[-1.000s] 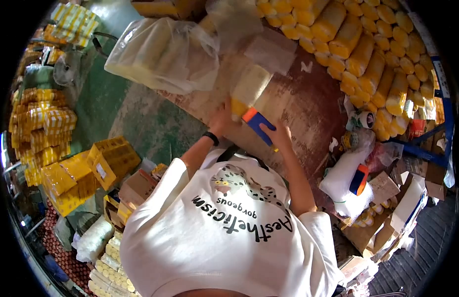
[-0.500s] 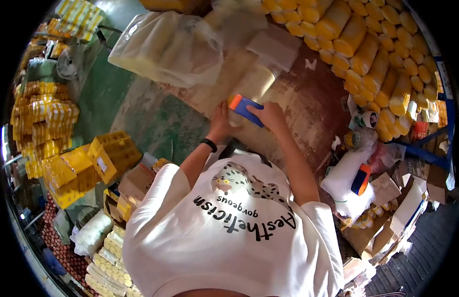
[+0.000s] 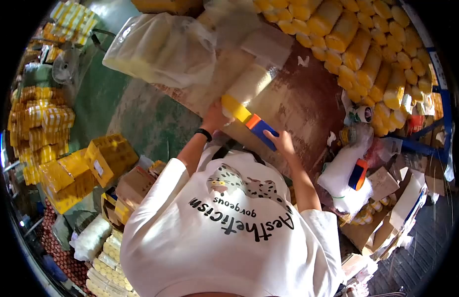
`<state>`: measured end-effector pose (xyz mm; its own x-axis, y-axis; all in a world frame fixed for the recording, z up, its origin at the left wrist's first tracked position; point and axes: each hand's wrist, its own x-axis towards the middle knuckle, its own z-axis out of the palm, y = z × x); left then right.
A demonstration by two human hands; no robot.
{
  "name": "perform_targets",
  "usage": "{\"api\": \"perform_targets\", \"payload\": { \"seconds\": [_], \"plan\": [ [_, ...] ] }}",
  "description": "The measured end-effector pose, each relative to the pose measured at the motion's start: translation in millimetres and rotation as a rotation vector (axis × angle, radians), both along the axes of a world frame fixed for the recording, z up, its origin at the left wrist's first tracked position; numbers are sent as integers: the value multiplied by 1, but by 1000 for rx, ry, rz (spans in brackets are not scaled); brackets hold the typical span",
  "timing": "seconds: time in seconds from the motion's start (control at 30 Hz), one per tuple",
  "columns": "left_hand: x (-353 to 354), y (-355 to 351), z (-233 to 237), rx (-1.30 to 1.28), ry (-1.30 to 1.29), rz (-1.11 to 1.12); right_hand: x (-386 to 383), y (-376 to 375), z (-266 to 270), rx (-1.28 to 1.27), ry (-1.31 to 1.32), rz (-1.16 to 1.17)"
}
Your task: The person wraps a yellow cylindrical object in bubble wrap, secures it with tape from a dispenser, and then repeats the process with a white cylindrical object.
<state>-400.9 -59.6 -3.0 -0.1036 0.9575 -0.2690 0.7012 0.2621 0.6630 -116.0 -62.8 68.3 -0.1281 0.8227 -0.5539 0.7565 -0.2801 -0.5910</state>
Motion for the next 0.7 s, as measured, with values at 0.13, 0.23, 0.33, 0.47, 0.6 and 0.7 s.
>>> {"api": "perform_targets", "payload": {
  "seconds": [0.13, 0.23, 0.33, 0.47, 0.6, 0.7],
  "plan": [
    [-14, 14, 14, -120, -56, -47, -46, 18, -11, 37, -192, 95],
    [-34, 24, -20, 76, 150, -254, -70, 28, 13, 121, -175, 84],
    [-14, 19, -5, 127, 395, -284, -78, 40, 8, 174, -261, 176],
    [6, 20, 25, 52, 309, -263, -76, 44, 6, 257, -207, 181],
    [18, 15, 28, -46, 76, -166, -47, 29, 31, 170, -300, 158],
    [20, 4, 11, -151, -216, -143, -32, 21, 43, 133, -352, 211]
  ]
}}
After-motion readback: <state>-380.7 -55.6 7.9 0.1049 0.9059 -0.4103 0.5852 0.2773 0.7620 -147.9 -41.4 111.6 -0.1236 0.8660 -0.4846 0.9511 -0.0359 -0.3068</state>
